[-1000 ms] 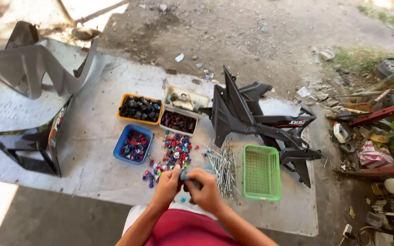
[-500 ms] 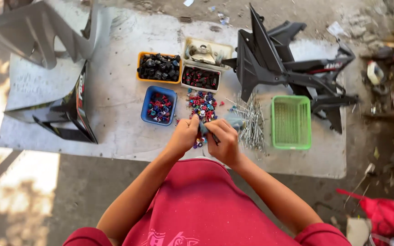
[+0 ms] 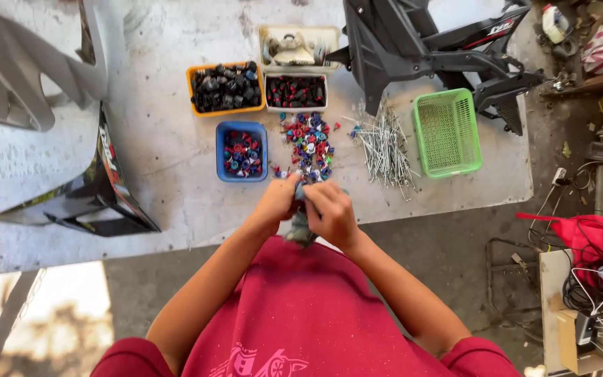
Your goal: Cleaning small decorative motorcycle bolts with a cloth and sorting them into containers on a workbench.
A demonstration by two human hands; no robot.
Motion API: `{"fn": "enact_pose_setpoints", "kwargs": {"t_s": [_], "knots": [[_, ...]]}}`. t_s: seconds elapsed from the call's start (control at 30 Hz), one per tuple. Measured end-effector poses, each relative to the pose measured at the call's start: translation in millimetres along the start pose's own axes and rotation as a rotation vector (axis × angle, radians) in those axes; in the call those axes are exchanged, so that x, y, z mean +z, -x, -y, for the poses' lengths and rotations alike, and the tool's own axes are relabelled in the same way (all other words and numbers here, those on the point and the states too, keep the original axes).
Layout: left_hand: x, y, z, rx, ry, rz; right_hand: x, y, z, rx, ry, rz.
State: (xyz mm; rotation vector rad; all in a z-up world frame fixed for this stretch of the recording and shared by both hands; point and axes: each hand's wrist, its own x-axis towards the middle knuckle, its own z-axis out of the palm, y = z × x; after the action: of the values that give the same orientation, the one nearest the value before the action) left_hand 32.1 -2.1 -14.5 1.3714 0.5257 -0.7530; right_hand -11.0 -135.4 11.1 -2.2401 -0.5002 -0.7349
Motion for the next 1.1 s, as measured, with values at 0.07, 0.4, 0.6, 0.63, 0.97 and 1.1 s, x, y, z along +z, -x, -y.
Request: {"fn": "enact_pose_setpoints", "kwargs": {"t_s": [0.07, 0.4, 0.6, 0.63, 0.97, 1.1], "knots": [[1.6, 4.4, -3.0, -0.038, 0.052, 0.037, -0.1, 2.1, -2.7, -0.089, 0.06, -0.04], [6.4, 37.1, -13.3, 0.889, -0.638, -0.088, -20.8, 8.6, 2.2, 1.21, -0.836, 0.013], [33.9, 11.4, -12.3, 0.705, -0.162, -0.025, -39.3, 9.4, -48.1, 1.19, -1.049, -0.164], [40.9, 11.3, -12.7, 0.705, -0.152, -0.039, -46.8, 1.1, -44.8, 1.189, -1.051, -0.146], [85.7, 13.0, -7.5, 0.542, -0.237, -0.075, -79.1, -3.3, -87.5, 0.549, -0.419, 0.157], [107.0, 17.9, 3.5, 0.56, -0.33, -0.298, -93.0, -12.6, -107.4, 0.37, -0.465, 0.353]]}}
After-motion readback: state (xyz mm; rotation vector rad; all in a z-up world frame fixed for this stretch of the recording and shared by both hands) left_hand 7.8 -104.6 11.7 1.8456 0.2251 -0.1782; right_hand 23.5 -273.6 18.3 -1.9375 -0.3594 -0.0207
